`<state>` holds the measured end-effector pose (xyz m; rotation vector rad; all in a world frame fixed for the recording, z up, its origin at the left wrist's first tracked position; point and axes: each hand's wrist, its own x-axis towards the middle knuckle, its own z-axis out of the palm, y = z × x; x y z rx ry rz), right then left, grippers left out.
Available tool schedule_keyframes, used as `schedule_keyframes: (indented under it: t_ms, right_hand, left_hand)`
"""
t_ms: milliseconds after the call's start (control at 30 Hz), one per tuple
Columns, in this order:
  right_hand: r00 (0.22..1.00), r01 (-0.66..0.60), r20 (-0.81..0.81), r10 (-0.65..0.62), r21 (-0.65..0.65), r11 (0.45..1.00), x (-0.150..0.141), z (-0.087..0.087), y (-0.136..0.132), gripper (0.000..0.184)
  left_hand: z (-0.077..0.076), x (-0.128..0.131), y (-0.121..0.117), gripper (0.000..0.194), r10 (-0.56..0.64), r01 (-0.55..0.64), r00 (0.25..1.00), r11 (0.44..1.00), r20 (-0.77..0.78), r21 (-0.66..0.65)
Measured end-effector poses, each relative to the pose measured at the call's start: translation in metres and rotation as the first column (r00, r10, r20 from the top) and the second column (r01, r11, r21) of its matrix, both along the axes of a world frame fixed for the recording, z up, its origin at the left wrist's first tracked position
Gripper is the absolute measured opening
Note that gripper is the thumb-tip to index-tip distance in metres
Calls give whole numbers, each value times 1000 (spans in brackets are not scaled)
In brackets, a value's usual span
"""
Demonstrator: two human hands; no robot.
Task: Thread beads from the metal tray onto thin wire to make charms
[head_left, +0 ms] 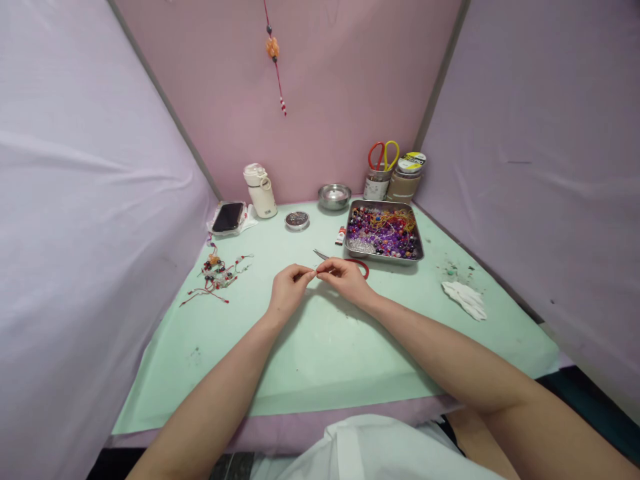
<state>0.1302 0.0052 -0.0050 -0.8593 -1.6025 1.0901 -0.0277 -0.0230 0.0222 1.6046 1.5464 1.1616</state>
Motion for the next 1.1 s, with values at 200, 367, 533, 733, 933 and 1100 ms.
schedule_keyframes:
  t_ms: [200,367,533,733,933,1100]
  right_hand:
    - [995,10,95,-20,105,994,1,3,-1,10]
    - [997,38,68,-45,94,995,1,4,-1,11]
    - [997,44,60,-50,92,995,1,4,-1,10]
    - [997,42,53,-47,93,995,1,3,-1,11]
    - [998,37,56,-42,86,996,1,2,-1,11]
    - [998,18,57,-23,78,997,0,-1,0,10]
  left_hand:
    - [2,1,1,20,-35,35,999,998,4,-42]
    - [6,2,-2,24,-50,50,999,998,-3,-49]
    - [4,2,-1,19,-41,42,999,998,13,-38]
    - [-1,0,1,15,-64,63,998,997,-18,-43]
    - [-3,0,2,17,-66,65,997,997,-36,-29]
    - [-6,2,2,18,-80,79,997,996,-16,-37]
